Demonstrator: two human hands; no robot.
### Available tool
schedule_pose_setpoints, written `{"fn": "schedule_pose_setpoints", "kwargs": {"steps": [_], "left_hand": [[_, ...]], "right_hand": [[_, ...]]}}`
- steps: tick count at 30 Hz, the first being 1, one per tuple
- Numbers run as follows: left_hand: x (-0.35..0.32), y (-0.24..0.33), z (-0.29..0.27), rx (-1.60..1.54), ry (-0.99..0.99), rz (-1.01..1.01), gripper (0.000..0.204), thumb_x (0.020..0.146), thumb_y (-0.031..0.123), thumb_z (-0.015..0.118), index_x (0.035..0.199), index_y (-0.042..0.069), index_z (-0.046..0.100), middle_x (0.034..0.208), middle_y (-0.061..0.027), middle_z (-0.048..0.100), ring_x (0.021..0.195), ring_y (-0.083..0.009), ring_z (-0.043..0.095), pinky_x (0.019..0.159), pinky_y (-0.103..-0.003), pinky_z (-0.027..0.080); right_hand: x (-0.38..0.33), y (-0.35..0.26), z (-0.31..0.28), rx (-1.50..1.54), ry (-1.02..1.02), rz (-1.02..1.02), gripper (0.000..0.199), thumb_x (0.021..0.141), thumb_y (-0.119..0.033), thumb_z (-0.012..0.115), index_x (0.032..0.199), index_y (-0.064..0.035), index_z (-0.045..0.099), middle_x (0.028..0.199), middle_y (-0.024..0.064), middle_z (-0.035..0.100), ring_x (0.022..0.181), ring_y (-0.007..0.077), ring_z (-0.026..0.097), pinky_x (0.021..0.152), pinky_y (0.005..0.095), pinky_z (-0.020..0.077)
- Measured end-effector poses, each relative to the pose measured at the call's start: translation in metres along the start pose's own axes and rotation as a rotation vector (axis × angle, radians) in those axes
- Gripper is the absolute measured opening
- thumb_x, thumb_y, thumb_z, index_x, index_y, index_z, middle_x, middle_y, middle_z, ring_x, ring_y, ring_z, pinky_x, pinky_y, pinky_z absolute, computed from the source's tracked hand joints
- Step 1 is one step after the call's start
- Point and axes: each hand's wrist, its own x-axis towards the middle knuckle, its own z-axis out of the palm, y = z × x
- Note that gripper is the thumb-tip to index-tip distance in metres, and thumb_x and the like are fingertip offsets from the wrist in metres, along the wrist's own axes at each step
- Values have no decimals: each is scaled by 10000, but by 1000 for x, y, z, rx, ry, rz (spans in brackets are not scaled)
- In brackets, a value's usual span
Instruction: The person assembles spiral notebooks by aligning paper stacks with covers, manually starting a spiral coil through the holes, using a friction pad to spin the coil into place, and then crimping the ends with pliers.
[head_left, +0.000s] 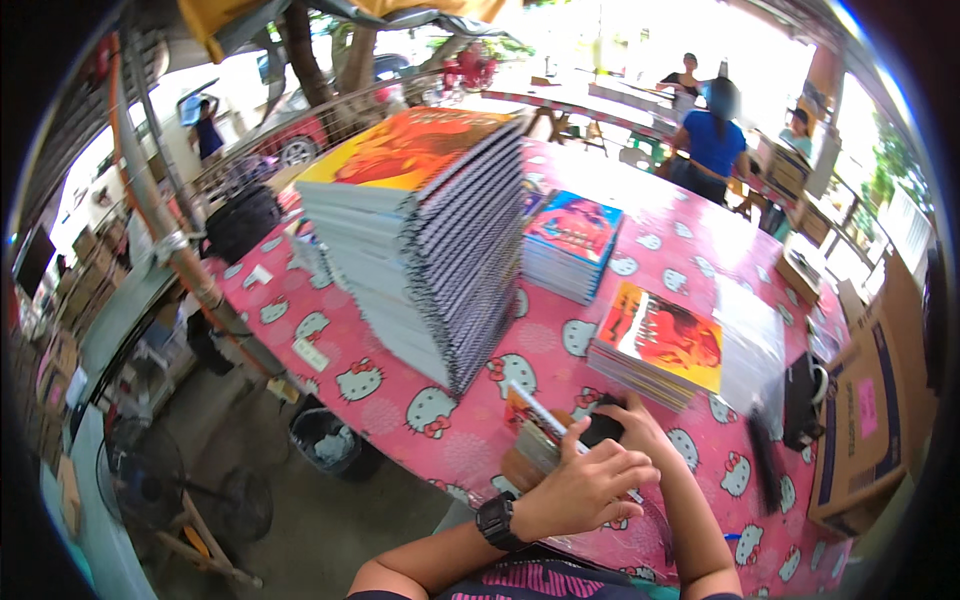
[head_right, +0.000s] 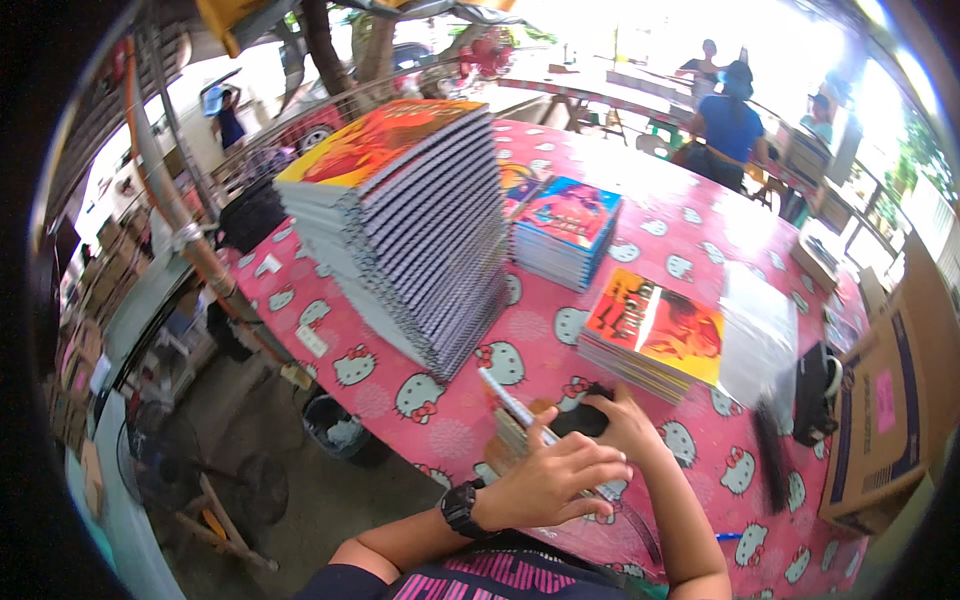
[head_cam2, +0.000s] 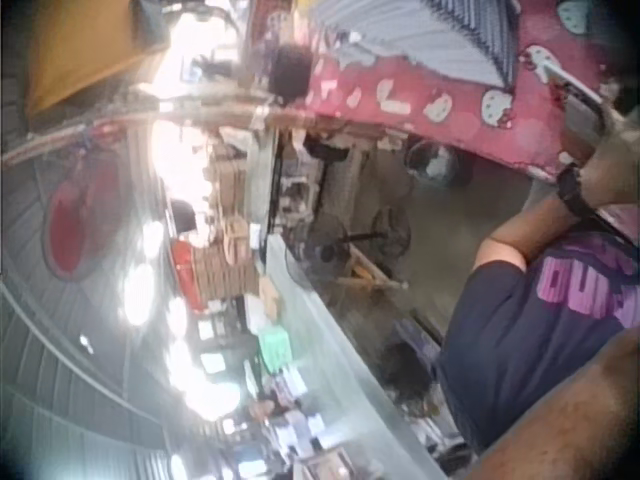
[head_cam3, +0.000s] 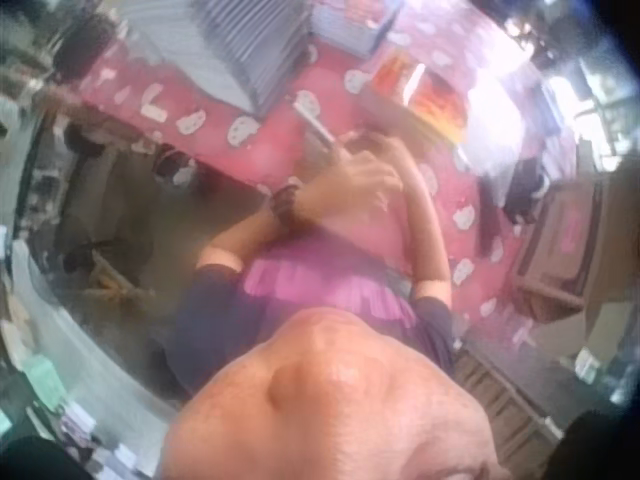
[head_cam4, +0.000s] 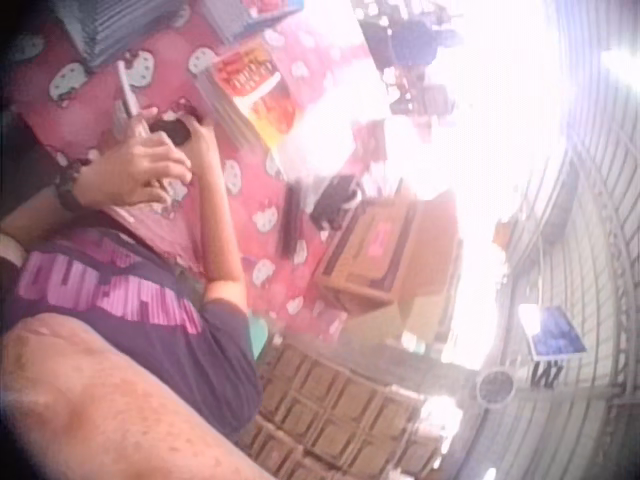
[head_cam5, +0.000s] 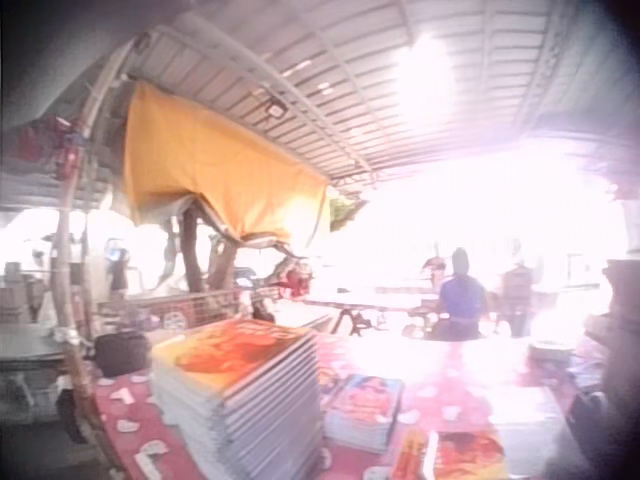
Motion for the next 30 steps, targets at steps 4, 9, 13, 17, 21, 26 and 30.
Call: {"fn": "schedule_pose_setpoints", "kwargs": {"steps": [4, 9, 13, 17, 21, 26, 30], "left_hand": [[-16, -10, -3, 56, -252, -40, 170, 871, 360, 601, 912, 196, 626, 898, 80, 587, 942, -99, 557, 1052, -565, 107], [-15, -12, 0, -34, -125, 9, 197, 869, 349, 593, 981, 189, 616, 937, 70, 588, 982, -120, 551, 1057, -600, 99], [-12, -10, 0, -59, -37, 12, 194, 844, 312, 619, 974, 170, 599, 920, 48, 568, 990, -129, 537, 1060, -613, 116], [-18, -16, 2, 0, -118, 6, 223, 817, 302, 655, 985, 169, 592, 936, 54, 573, 994, -139, 541, 1062, -603, 118], [-10, -14, -16, -34, -38, -87, 358, 769, 296, 710, 1073, 168, 571, 961, 52, 582, 1004, -147, 549, 1072, -579, 109], [-17, -17, -22, -60, -113, -167, 544, 714, 276, 759, 1192, 152, 530, 915, 43, 593, 971, -135, 573, 1083, -535, 118], [-15, -19, -21, -57, -85, -172, 591, 717, 356, 753, 1232, 163, 537, 833, 69, 567, 874, -127, 590, 1084, -516, 116]], "right_hand": [[-17, 8, 16, -47, 154, 6, 582, 610, -293, 778, 1121, -64, 618, 1216, 245, 478, 1135, 415, 478, 964, 463, 407], [-34, 16, 15, 17, 216, 11, 507, 638, -221, 751, 1098, -66, 606, 1206, 241, 515, 1099, 410, 506, 930, 444, 426], [-65, 6, -1, 743, 207, 210, 447, 745, -249, 688, 1107, -2, 599, 1041, 107, 601, 982, 216, 573, 868, 338, 448], [-88, 3, -1, 913, 370, 88, 499, 838, -369, 598, 1126, 39, 589, 1010, 67, 598, 890, 143, 561, 784, 263, 438], [-105, -26, -23, 1262, 324, -177, 654, 816, -521, 559, 1102, 64, 620, 1111, 219, 601, 916, 246, 590, 786, 318, 452], [-99, -44, -37, 759, 193, 99, 674, 718, -581, 623, 966, 44, 680, 1124, 218, 599, 1060, 292, 571, 921, 391, 426], [-99, -55, -47, 783, 114, 58, 690, 709, -596, 617, 965, 41, 683, 1108, 211, 608, 1050, 291, 570, 934, 409, 406]]}}
